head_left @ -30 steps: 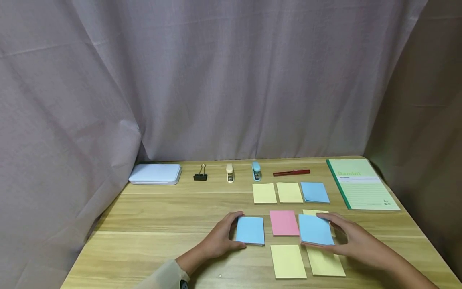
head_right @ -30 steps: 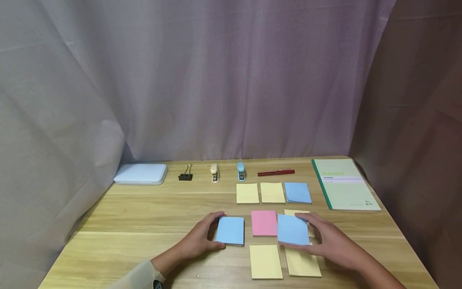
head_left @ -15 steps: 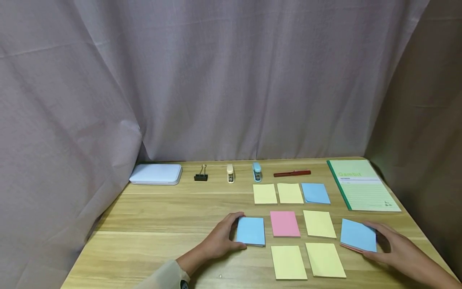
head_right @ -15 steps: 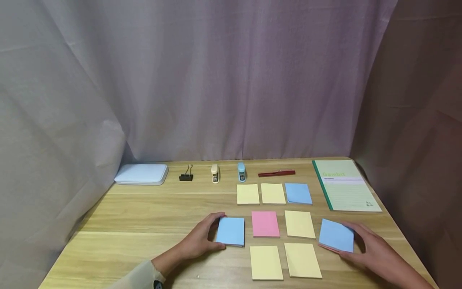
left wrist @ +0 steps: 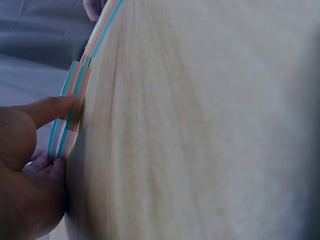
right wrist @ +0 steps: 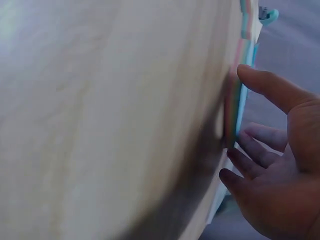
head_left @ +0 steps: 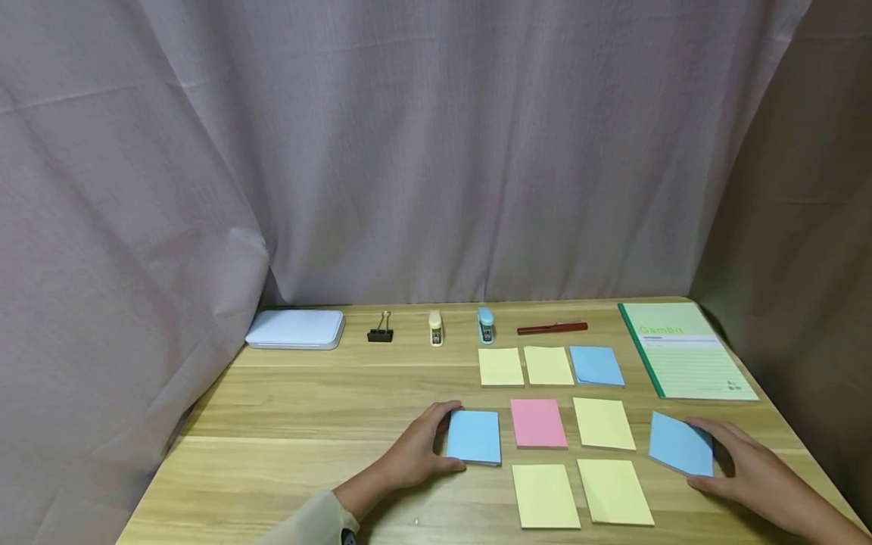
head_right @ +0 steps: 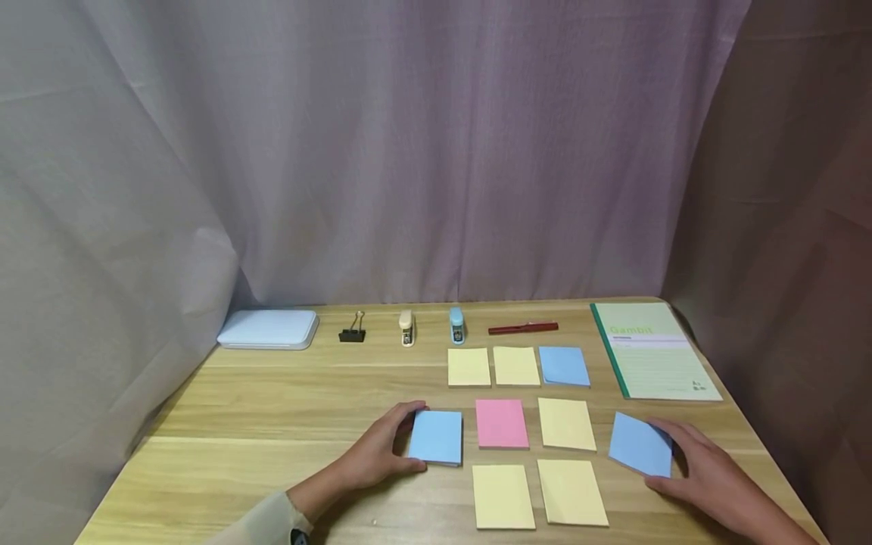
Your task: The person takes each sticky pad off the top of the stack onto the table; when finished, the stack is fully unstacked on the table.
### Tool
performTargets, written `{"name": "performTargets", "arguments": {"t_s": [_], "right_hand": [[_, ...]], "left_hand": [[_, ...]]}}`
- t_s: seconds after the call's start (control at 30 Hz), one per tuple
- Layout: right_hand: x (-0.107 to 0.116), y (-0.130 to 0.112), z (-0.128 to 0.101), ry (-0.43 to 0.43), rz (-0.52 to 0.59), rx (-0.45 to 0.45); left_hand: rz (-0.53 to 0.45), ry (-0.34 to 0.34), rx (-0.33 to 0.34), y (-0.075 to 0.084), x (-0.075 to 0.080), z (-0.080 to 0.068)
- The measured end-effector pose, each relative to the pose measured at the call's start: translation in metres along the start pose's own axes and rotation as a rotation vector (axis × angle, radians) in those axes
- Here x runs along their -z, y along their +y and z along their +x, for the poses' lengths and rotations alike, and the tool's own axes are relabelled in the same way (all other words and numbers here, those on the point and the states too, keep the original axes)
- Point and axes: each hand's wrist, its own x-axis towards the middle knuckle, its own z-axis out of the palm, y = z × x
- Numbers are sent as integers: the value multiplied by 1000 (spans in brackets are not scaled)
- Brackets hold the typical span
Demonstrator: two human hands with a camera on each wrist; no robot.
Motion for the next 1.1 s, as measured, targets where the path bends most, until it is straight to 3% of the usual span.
{"name": "performTargets", "arguments": {"t_s": [0.13, 0.3, 0.5, 0.77, 1.1], "right_hand": [[3, -15, 0, 58, 2, 46], [1, -49, 6, 138, 38, 205], [-5, -105, 24, 56, 118, 315], [-33, -166, 56, -100, 224, 431], [-65, -211, 83, -235, 259, 493]], "left_hand": [[29, -4, -2, 0, 0, -1], [92, 3, 1, 1, 0, 0], [114, 5, 8, 2, 1, 0], [129, 9, 5, 2, 1, -1], [141, 3, -15, 0, 2, -1]]}}
